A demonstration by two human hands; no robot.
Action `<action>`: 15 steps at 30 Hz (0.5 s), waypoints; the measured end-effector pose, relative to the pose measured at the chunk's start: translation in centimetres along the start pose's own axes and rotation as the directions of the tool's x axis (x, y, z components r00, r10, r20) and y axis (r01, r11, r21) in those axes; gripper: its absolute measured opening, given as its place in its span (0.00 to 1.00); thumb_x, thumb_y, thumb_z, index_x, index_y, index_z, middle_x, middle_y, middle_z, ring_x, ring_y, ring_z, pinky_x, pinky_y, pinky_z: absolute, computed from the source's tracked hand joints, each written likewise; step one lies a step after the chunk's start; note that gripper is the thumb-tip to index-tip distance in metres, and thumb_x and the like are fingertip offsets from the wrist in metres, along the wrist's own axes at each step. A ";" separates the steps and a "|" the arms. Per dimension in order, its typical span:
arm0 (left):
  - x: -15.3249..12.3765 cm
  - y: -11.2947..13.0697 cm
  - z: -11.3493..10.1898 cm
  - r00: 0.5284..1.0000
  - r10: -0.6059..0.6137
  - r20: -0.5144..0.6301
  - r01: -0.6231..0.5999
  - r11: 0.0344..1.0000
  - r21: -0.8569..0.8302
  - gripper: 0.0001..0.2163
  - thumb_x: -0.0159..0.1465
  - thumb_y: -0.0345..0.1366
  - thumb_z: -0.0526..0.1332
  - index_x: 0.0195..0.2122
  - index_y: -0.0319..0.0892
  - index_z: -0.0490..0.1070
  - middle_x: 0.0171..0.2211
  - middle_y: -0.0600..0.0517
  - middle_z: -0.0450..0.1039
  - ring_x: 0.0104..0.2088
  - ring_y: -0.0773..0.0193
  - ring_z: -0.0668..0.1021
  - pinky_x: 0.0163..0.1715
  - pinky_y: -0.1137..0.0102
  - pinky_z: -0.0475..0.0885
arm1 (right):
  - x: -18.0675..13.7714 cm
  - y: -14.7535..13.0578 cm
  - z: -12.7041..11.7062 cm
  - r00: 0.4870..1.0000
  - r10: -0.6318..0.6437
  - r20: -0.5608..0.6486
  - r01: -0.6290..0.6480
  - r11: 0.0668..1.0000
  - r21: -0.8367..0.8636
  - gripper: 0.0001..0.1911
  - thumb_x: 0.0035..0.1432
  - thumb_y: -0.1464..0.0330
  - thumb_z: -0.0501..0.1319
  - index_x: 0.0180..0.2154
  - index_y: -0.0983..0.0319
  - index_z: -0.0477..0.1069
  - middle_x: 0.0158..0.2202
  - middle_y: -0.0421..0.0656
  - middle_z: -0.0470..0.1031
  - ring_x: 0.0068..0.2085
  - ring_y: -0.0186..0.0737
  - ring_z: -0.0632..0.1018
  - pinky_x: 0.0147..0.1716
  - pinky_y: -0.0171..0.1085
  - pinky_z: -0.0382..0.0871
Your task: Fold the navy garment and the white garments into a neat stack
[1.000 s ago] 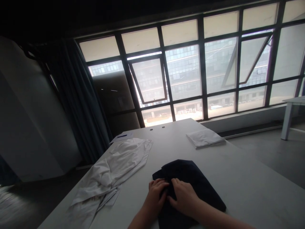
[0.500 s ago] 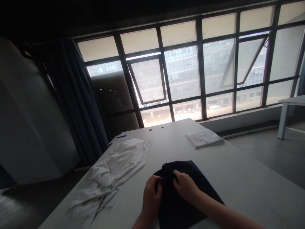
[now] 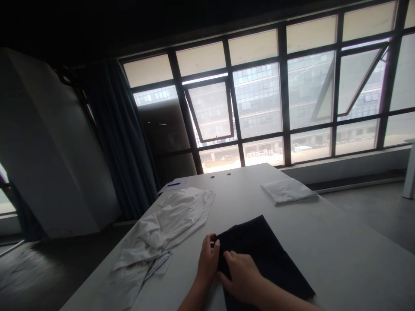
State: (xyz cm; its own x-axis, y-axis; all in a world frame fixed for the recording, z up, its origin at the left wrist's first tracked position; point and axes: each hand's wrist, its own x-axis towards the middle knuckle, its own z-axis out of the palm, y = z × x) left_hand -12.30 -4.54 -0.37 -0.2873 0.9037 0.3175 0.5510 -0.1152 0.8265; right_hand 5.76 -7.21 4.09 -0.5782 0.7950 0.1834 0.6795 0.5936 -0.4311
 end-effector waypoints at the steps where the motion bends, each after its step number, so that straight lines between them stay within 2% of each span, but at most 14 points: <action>1: 0.0 -0.2 0.2 1.000 0.023 0.010 -0.023 1.000 0.021 0.23 0.68 0.51 0.54 0.55 0.40 0.70 0.54 0.41 0.75 0.51 0.52 0.79 0.53 0.58 0.74 | -0.4 0.1 0.3 1.000 -0.022 -0.001 0.022 1.000 0.009 0.25 0.64 0.54 0.58 0.55 0.62 0.74 0.48 0.55 0.80 0.47 0.58 0.81 0.48 0.48 0.71; 4: 0.3 -0.5 0.6 0.998 0.067 0.010 -0.068 0.993 0.101 0.27 0.65 0.48 0.57 0.61 0.38 0.68 0.59 0.38 0.71 0.58 0.50 0.76 0.58 0.57 0.71 | -1.5 0.4 0.4 0.995 -0.089 0.043 0.088 0.996 0.034 0.32 0.65 0.52 0.58 0.62 0.64 0.70 0.56 0.60 0.76 0.56 0.64 0.76 0.57 0.55 0.67; 7: 0.7 -0.4 0.5 0.993 0.069 0.099 -0.082 0.989 0.127 0.22 0.64 0.44 0.58 0.56 0.40 0.72 0.55 0.40 0.75 0.56 0.51 0.77 0.59 0.57 0.70 | -2.0 0.7 -0.9 0.976 -0.163 0.147 0.153 0.985 0.077 0.40 0.62 0.49 0.60 0.67 0.65 0.65 0.63 0.64 0.69 0.63 0.70 0.70 0.62 0.60 0.61; 10: 0.8 0.0 0.1 0.983 0.046 0.176 -0.064 0.993 0.100 0.18 0.64 0.43 0.59 0.52 0.42 0.75 0.50 0.44 0.79 0.52 0.52 0.80 0.55 0.59 0.72 | -1.0 1.7 -4.0 0.948 -0.237 0.214 0.206 0.966 0.157 0.37 0.62 0.47 0.61 0.65 0.59 0.69 0.60 0.57 0.73 0.60 0.64 0.73 0.60 0.56 0.65; 12: 0.9 0.3 -0.1 0.982 0.028 0.185 -0.042 0.996 0.073 0.17 0.63 0.43 0.60 0.51 0.42 0.75 0.49 0.44 0.80 0.50 0.52 0.81 0.52 0.60 0.74 | 0.4 3.6 -6.4 0.963 -0.231 0.140 0.205 0.963 0.177 0.30 0.63 0.49 0.61 0.61 0.56 0.73 0.57 0.51 0.76 0.58 0.57 0.75 0.59 0.50 0.66; 15: 1.1 0.6 -0.4 0.980 0.017 0.200 -0.027 0.998 0.049 0.16 0.64 0.44 0.60 0.49 0.42 0.75 0.46 0.44 0.81 0.45 0.53 0.82 0.47 0.63 0.75 | 2.9 8.8 -8.8 0.994 -0.050 -0.098 0.059 0.993 0.098 0.26 0.65 0.56 0.60 0.60 0.60 0.74 0.59 0.52 0.76 0.61 0.53 0.72 0.63 0.48 0.60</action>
State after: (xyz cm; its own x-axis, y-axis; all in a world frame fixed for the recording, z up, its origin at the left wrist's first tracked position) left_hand -12.59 -3.81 0.68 -0.1160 0.9658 0.2320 0.5961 -0.1192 0.7940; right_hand 14.03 1.46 8.56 -0.5642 0.7729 0.2903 0.5963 0.6246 -0.5043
